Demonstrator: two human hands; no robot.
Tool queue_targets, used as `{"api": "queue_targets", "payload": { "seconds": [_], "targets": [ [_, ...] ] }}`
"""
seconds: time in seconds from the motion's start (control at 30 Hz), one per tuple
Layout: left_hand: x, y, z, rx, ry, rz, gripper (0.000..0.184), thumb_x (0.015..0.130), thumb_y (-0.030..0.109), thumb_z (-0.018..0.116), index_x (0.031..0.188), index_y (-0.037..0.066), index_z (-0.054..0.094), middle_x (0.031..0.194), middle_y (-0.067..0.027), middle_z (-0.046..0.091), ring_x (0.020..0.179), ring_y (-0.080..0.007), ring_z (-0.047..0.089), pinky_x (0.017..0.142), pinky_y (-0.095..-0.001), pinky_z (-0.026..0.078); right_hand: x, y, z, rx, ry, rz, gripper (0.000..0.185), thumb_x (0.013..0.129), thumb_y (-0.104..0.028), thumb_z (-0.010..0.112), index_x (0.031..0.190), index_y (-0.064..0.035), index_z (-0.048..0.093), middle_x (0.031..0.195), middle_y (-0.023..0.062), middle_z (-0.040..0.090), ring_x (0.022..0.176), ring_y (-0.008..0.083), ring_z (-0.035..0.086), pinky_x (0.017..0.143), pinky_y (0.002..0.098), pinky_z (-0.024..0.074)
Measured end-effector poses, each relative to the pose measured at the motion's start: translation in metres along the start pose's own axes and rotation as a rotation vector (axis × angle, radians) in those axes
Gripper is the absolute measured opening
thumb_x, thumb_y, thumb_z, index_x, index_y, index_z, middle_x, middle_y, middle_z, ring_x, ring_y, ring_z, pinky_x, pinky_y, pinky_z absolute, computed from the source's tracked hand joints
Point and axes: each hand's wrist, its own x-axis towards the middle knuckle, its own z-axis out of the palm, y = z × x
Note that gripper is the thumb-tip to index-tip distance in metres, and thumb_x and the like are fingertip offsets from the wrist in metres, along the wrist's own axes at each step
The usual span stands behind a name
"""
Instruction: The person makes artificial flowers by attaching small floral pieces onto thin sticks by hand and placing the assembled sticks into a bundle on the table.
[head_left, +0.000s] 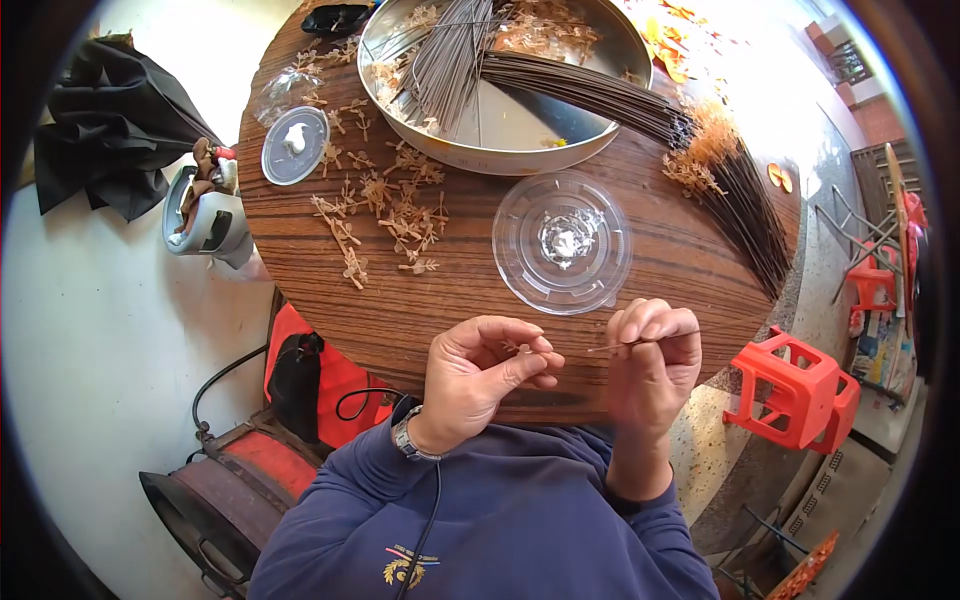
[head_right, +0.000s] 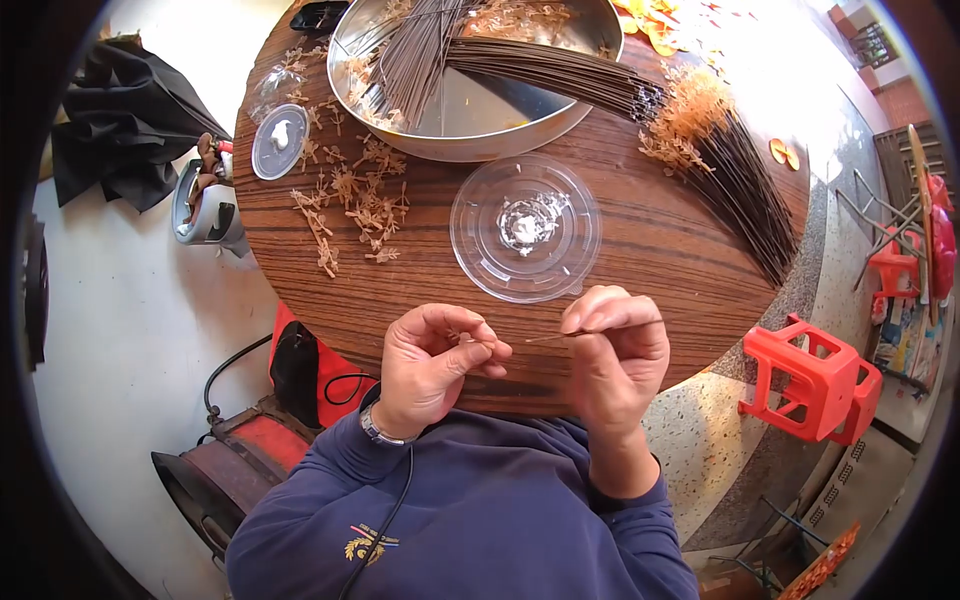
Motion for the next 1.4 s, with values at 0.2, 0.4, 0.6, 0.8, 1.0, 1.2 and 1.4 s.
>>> {"api": "queue_targets", "payload": {
  "seconds": [0.2, 0.4, 0.6, 0.8, 1.0, 1.2, 1.4],
  "targets": [
    [0.002, 0.001, -0.001, -0.037, -0.021, -0.016, 0.011, 0.094, 0.000, 0.066, 0.105, 0.002, 0.064, 0.100, -0.0157, 0.068, 0.093, -0.0264, 0.072, 0.076, -0.0377, 0.065, -0.007, 0.010, 0.009, -0.279, -0.072, -0.181, 0.018, 0.086, 0.007, 0.071, 0.096, -0.0029, 0.059, 0.089, 0.0116, 0.065, 0.082, 0.0193, 0.063, 0.073, 0.0293, 0.0498],
    [0.004, -0.001, -0.003, -0.272, -0.091, -0.101, 0.009, 0.100, 0.008, 0.061, 0.107, 0.003, 0.060, 0.103, -0.0107, 0.067, 0.095, -0.0203, 0.069, 0.082, -0.0361, 0.062, -0.006, 0.010, 0.008, -0.440, -0.094, -0.296, 0.024, 0.082, 0.011, 0.072, 0.097, -0.0043, 0.062, 0.086, 0.0103, 0.069, 0.077, 0.0192, 0.066, 0.068, 0.0298, 0.0485],
    [0.008, -0.001, -0.004, -0.447, -0.155, -0.262, 0.010, 0.103, 0.018, 0.057, 0.106, 0.007, 0.057, 0.102, -0.0081, 0.063, 0.098, -0.0198, 0.067, 0.083, -0.0386, 0.060, -0.006, 0.007, 0.008, -0.530, -0.143, -0.296, 0.027, 0.080, 0.011, 0.073, 0.099, -0.0057, 0.064, 0.087, 0.0106, 0.072, 0.075, 0.0180, 0.066, 0.066, 0.0289, 0.0477],
    [0.008, -0.005, -0.003, -0.407, -0.150, -0.241, 0.010, 0.104, 0.017, 0.057, 0.106, 0.008, 0.058, 0.103, -0.0072, 0.063, 0.099, -0.0201, 0.067, 0.089, -0.0386, 0.058, -0.004, 0.007, 0.010, -0.565, -0.171, -0.320, 0.029, 0.080, 0.012, 0.074, 0.101, -0.0057, 0.064, 0.087, 0.0101, 0.072, 0.073, 0.0171, 0.066, 0.064, 0.0277, 0.0476],
    [0.006, -0.008, -0.001, -0.408, -0.135, -0.203, 0.009, 0.104, 0.015, 0.056, 0.107, 0.007, 0.059, 0.106, -0.0078, 0.064, 0.100, -0.0200, 0.067, 0.091, -0.0384, 0.057, -0.007, 0.008, 0.010, -0.572, -0.168, -0.315, 0.030, 0.080, 0.012, 0.074, 0.101, -0.0059, 0.064, 0.087, 0.0097, 0.073, 0.073, 0.0162, 0.067, 0.064, 0.0270, 0.0474],
    [0.007, -0.008, 0.000, -0.410, -0.138, -0.184, 0.010, 0.103, 0.015, 0.057, 0.108, 0.006, 0.059, 0.105, -0.0080, 0.064, 0.100, -0.0204, 0.066, 0.092, -0.0382, 0.056, -0.008, 0.009, 0.010, -0.580, -0.166, -0.307, 0.029, 0.080, 0.012, 0.074, 0.101, -0.0059, 0.064, 0.087, 0.0094, 0.073, 0.072, 0.0160, 0.067, 0.064, 0.0267, 0.0472],
    [0.006, -0.009, 0.000, -0.415, -0.138, -0.190, 0.009, 0.103, 0.014, 0.057, 0.108, 0.006, 0.059, 0.104, -0.0079, 0.064, 0.100, -0.0205, 0.066, 0.092, -0.0383, 0.056, -0.006, 0.010, 0.012, -0.594, -0.160, -0.318, 0.029, 0.080, 0.013, 0.072, 0.100, -0.0057, 0.064, 0.086, 0.0096, 0.072, 0.070, 0.0164, 0.067, 0.064, 0.0271, 0.0466]
  ]
}}
